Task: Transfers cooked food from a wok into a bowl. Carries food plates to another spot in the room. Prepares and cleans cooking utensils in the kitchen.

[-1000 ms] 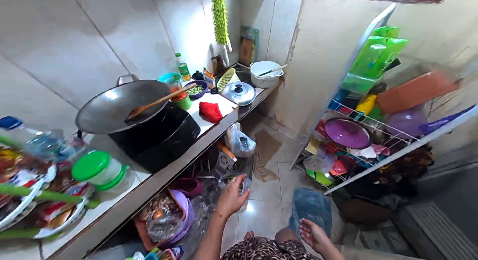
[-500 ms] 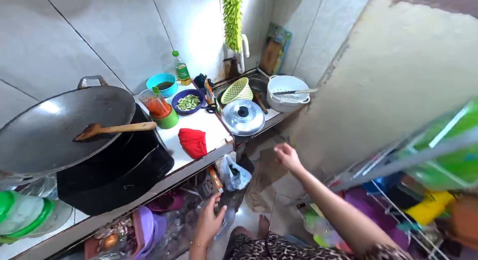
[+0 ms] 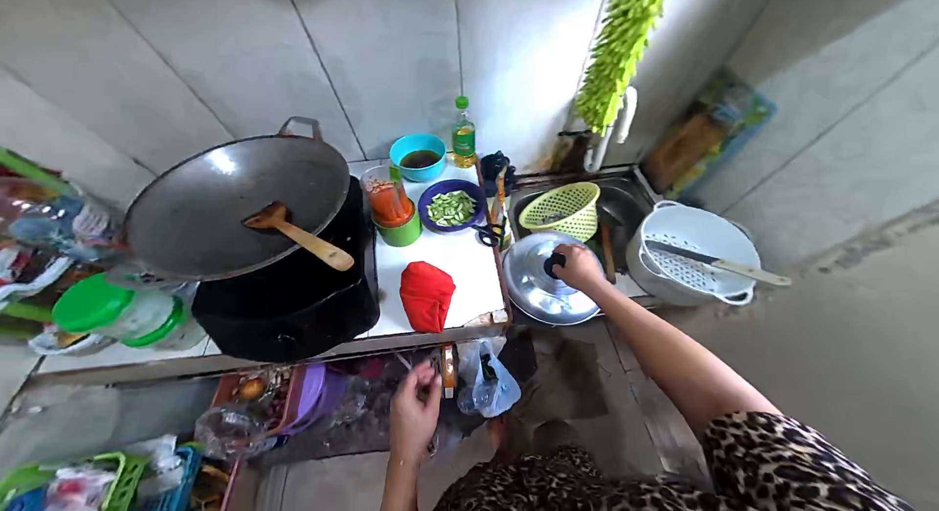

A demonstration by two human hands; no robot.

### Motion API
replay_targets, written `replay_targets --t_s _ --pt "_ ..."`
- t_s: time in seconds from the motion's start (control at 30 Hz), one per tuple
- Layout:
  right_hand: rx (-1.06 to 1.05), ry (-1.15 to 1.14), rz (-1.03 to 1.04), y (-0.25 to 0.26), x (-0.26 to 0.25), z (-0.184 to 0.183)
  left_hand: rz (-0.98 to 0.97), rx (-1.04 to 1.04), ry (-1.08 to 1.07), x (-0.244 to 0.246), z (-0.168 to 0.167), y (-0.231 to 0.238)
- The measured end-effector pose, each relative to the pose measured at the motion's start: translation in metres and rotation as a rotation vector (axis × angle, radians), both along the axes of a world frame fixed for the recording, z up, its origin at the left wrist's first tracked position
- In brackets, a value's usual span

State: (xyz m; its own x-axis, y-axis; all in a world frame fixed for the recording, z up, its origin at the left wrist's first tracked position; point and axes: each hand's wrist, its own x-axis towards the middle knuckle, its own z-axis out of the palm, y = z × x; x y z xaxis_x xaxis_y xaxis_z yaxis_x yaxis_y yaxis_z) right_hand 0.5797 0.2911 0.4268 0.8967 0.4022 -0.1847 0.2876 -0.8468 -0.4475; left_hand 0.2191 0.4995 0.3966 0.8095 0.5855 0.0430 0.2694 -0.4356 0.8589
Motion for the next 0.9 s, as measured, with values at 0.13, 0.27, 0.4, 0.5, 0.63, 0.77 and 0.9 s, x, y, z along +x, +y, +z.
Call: replay_targets --t_s 0.13,0.27,0.4,0.5,0.63,0.77,0.9 --pt "0.008 -0.037 0.025 -0.016 -0.003 0.052 0.219 0.339 -0.16 0.081 0.027 0.01" --pt "0.073 -0.113 0.089 -0.024 -0.009 0.098 0.146 0.409 0.176 0.137 0.002 0.027" --pt "0.192 -0.1 0.3 0.017 -0.026 0.108 0.354 0.195 -0.047 0.124 -0.009 0.042" --pt "0.234 -0.027 0.416 0.065 -0.045 0.092 0.583 -0.073 -0.33 0.073 0.003 0.022" --pt "0.189 0.091 0.502 0.121 -0.064 0.065 0.88 -0.259 -0.424 0.007 0.016 -0.02" --pt "0.17 0.164 0.546 0.159 -0.065 0.048 0.878 -0.422 -0.488 -0.017 0.01 -0.039" --pt "0.288 0.181 0.584 0.153 -0.059 0.052 0.823 -0.503 -0.529 -0.006 0.015 -0.047"
